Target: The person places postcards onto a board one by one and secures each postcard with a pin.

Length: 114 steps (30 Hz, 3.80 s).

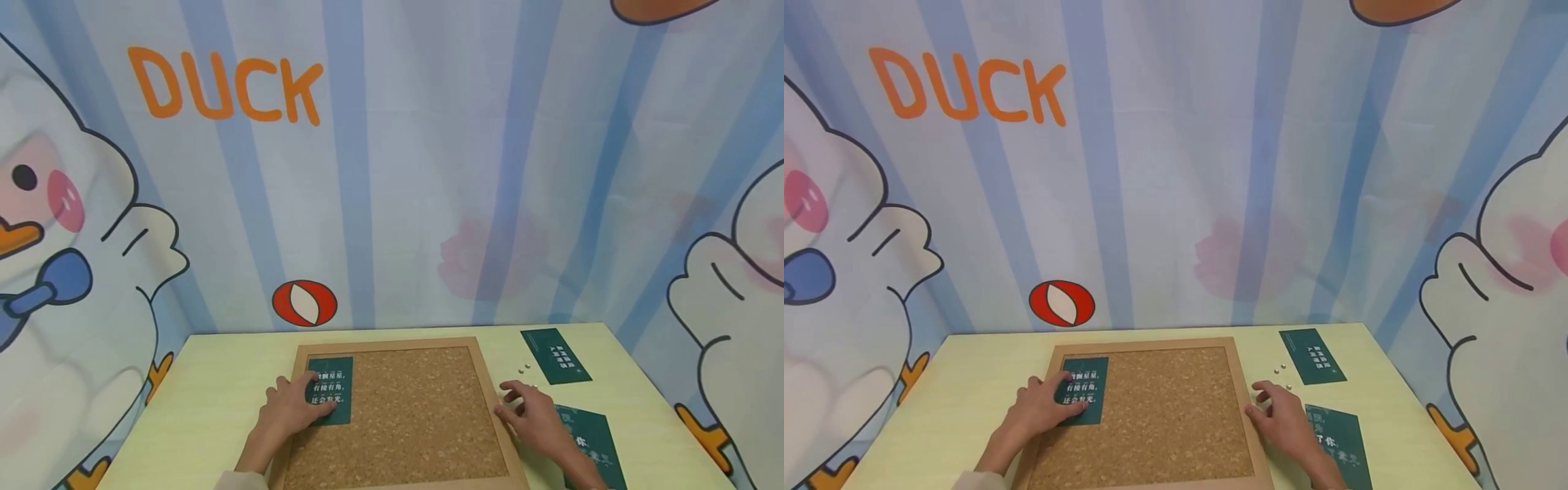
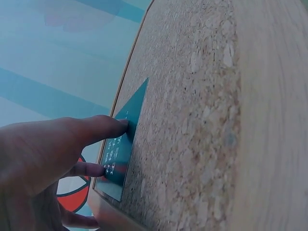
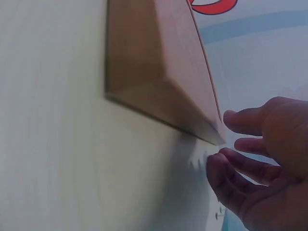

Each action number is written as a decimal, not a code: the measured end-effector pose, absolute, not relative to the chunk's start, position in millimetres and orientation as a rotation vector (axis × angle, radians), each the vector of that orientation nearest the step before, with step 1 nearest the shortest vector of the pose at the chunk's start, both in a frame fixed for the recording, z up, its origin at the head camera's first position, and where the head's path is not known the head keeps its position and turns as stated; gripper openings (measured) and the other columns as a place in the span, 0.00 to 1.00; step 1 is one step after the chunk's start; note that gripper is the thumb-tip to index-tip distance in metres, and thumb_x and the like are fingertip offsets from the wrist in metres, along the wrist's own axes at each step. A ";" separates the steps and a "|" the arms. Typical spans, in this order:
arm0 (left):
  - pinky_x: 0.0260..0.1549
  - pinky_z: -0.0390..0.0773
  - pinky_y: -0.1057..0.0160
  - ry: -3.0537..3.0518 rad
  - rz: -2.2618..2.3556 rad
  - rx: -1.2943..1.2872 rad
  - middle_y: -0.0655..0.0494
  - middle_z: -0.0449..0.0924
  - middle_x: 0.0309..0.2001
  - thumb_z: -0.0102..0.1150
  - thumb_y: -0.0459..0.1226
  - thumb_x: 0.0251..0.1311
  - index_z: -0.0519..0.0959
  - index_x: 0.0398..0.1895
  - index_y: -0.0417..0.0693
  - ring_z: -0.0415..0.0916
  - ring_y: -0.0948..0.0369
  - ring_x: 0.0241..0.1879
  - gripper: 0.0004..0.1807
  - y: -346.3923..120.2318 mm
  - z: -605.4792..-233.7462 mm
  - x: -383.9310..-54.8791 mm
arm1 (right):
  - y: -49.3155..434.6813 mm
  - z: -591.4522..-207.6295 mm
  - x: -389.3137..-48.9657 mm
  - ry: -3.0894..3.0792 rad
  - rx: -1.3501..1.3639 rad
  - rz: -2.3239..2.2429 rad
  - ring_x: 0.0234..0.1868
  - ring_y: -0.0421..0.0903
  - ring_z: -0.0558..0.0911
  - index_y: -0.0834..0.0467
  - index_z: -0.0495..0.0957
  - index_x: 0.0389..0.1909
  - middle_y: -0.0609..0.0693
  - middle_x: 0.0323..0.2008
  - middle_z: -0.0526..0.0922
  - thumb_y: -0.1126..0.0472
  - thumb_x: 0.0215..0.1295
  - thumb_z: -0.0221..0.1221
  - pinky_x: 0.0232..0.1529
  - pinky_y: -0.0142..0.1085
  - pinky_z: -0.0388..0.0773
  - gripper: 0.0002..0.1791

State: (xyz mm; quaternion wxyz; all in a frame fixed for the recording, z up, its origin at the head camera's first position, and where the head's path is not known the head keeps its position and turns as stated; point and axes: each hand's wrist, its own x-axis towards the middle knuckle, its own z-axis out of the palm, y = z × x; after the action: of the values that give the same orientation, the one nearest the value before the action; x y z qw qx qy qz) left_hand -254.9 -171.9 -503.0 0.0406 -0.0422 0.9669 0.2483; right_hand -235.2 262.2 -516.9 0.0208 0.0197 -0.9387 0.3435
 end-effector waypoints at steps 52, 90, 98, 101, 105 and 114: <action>0.47 0.74 0.28 2.985 0.784 -0.122 0.29 0.68 0.58 0.75 0.60 0.54 0.75 0.70 0.50 0.68 0.35 0.54 0.44 -174.7 -507.5 -253.2 | 271.6 -500.3 -272.4 -2.779 0.268 0.626 0.30 0.46 0.78 0.64 0.83 0.38 0.53 0.33 0.82 0.71 0.67 0.66 0.29 0.42 0.75 0.02; 0.44 0.75 0.30 3.002 0.763 -0.112 0.33 0.70 0.56 0.74 0.62 0.53 0.75 0.69 0.53 0.69 0.37 0.53 0.43 -178.2 -512.9 -255.2 | 88.9 -474.1 -335.3 -2.627 0.800 1.127 0.36 0.45 0.84 0.60 0.87 0.42 0.51 0.37 0.87 0.68 0.72 0.63 0.35 0.38 0.81 0.05; 0.44 0.76 0.31 3.007 0.757 -0.119 0.34 0.70 0.54 0.74 0.62 0.53 0.75 0.69 0.54 0.69 0.39 0.51 0.43 -179.4 -513.6 -255.0 | 62.4 -489.7 -336.8 -2.736 0.700 1.374 0.35 0.46 0.78 0.63 0.87 0.41 0.50 0.35 0.83 0.66 0.75 0.61 0.35 0.37 0.77 0.07; 0.44 0.76 0.31 3.012 0.763 -0.115 0.35 0.70 0.54 0.74 0.62 0.53 0.75 0.69 0.54 0.69 0.39 0.51 0.43 -179.0 -513.7 -255.3 | 52.1 -494.4 -337.7 -2.768 0.599 1.474 0.35 0.46 0.76 0.62 0.87 0.41 0.50 0.35 0.81 0.66 0.75 0.61 0.36 0.37 0.75 0.06; 0.45 0.75 0.31 3.000 0.772 -0.120 0.36 0.70 0.54 0.74 0.63 0.53 0.76 0.68 0.54 0.68 0.39 0.51 0.43 -179.4 -514.8 -256.0 | 38.4 -497.5 -339.6 -2.785 0.509 1.555 0.34 0.45 0.75 0.63 0.87 0.39 0.51 0.33 0.81 0.66 0.73 0.63 0.35 0.37 0.74 0.06; 0.44 0.75 0.32 2.994 0.752 -0.132 0.35 0.69 0.54 0.73 0.64 0.53 0.75 0.69 0.54 0.68 0.39 0.52 0.43 -179.0 -514.7 -256.0 | 13.5 -499.4 -344.3 -2.826 0.213 1.644 0.34 0.47 0.76 0.61 0.89 0.35 0.51 0.32 0.83 0.65 0.70 0.65 0.32 0.37 0.72 0.06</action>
State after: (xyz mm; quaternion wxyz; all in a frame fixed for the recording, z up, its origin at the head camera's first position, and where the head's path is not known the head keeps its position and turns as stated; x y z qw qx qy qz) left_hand -256.0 -179.0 -514.7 0.0258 -0.0426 0.9687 0.2433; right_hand -344.3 13.5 -499.4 -0.0672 0.0649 -0.8606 0.5006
